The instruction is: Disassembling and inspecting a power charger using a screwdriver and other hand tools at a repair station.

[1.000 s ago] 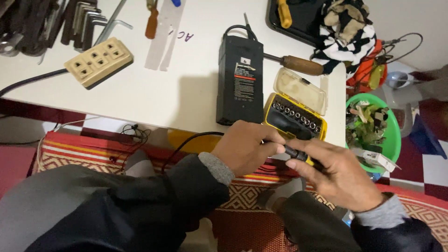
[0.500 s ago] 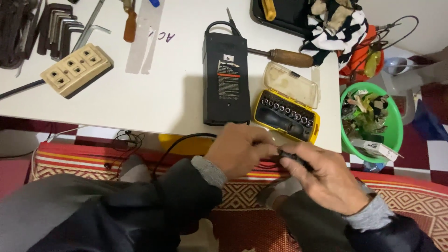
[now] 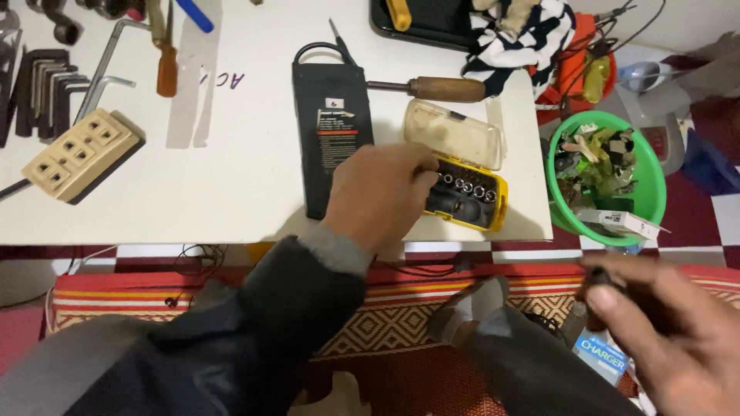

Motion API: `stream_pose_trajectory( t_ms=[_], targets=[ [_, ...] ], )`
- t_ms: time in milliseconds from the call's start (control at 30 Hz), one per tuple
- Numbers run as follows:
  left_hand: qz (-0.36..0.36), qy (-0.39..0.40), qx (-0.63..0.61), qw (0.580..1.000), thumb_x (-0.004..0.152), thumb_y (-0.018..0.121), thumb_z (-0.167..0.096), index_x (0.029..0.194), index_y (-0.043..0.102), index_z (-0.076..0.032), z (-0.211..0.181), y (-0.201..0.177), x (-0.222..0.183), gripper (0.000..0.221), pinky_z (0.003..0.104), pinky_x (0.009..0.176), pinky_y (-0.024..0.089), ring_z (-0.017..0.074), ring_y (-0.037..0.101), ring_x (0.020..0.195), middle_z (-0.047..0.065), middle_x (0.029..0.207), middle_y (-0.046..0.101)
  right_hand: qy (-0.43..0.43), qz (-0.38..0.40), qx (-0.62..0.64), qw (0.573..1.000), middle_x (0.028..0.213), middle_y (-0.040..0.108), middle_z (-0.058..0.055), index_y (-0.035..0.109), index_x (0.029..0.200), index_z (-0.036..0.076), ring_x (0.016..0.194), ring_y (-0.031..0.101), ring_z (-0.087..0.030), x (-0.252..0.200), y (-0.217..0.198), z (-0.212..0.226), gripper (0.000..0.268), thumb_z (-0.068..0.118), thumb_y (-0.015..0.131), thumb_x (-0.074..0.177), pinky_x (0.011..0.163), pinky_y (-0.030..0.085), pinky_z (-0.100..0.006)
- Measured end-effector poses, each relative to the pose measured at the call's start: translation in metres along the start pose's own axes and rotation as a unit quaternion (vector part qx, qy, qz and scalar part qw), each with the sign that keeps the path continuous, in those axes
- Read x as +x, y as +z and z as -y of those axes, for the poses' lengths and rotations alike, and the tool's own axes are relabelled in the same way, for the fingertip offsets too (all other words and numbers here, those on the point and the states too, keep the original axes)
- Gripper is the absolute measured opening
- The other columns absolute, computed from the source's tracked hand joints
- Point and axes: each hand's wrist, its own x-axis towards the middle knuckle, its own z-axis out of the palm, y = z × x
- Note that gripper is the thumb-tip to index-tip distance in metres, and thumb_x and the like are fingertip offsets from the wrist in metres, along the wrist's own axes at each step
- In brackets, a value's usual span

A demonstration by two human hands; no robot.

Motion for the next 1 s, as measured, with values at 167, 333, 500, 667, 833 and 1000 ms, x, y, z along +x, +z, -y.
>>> stream_pose_trajectory(
  t_ms=[167, 333, 500, 667, 833, 1000],
  targets=[
    [0.052, 0.086, 0.235, 0.967, 0.081, 0.065, -0.017, 0.086, 0.075, -0.014, 0.019, 0.049, 0.048, 0.011, 0.048, 0.064, 0.052, 0.0349, 0.069, 0.073, 0.01, 0.08, 0.073, -0.142, -0.058, -0.09, 0.984, 0.064, 0.079, -0.011, 0.078, 0.112, 0.005, 0.034, 0.062, -0.018, -0.015, 0.002, -0.024, 0.034, -0.001, 0.075, 0.078, 0.04, 0.049, -0.027],
    [0.06, 0.095, 0.249, 0.962, 0.081, 0.069, -0.016, 0.086, 0.077, -0.009, 0.026, 0.069, 0.066, 0.012, 0.045, 0.062, 0.054, 0.0322, 0.069, 0.069, 0.013, 0.083, 0.073, -0.113, -0.045, -0.049, 0.991, 0.075, 0.078, -0.014, 0.075, 0.117, -0.001, 0.045, 0.063, -0.021, -0.006, 0.004, -0.049, 0.037, -0.003, 0.073, 0.08, 0.049, 0.048, -0.028],
    [0.083, 0.095, 0.252, 0.96, 0.084, 0.069, -0.016, 0.089, 0.077, -0.011, 0.034, 0.08, 0.069, 0.011, 0.042, 0.064, 0.056, 0.0293, 0.07, 0.071, 0.011, 0.087, 0.073, -0.09, -0.035, -0.012, 0.995, 0.086, 0.078, -0.019, 0.07, 0.124, -0.005, 0.053, 0.068, -0.025, -0.001, 0.009, -0.067, 0.041, -0.005, 0.068, 0.083, 0.046, 0.052, -0.033],
    [0.075, 0.102, 0.253, 0.959, 0.085, 0.065, -0.016, 0.086, 0.077, -0.014, 0.034, 0.085, 0.07, 0.012, 0.042, 0.063, 0.055, 0.0299, 0.07, 0.069, 0.01, 0.083, 0.074, -0.051, -0.026, -0.046, 0.997, 0.075, 0.078, -0.02, 0.072, 0.122, -0.002, 0.045, 0.069, -0.028, 0.0, 0.011, -0.053, 0.038, -0.001, 0.069, 0.085, 0.038, 0.053, -0.036],
    [0.105, 0.098, 0.262, 0.954, 0.087, 0.064, -0.016, 0.088, 0.077, -0.011, 0.032, 0.083, 0.071, 0.015, 0.043, 0.063, 0.056, 0.03, 0.07, 0.068, 0.011, 0.083, 0.074, -0.062, -0.021, -0.058, 0.996, 0.082, 0.079, -0.016, 0.073, 0.118, -0.001, 0.038, 0.061, -0.026, -0.002, 0.009, -0.037, 0.036, -0.002, 0.07, 0.082, 0.04, 0.048, -0.033],
    [0.096, 0.154, 0.264, 0.947, 0.088, 0.063, -0.017, 0.081, 0.077, -0.008, 0.029, 0.086, 0.071, 0.018, 0.043, 0.061, 0.052, 0.0289, 0.067, 0.063, 0.01, 0.079, 0.073, -0.104, -0.024, -0.082, 0.991, 0.105, 0.08, -0.014, 0.074, 0.11, -0.003, 0.069, 0.077, -0.024, -0.001, 0.01, -0.03, 0.033, 0.001, 0.073, 0.077, 0.068, 0.059, -0.033]
  ],
)
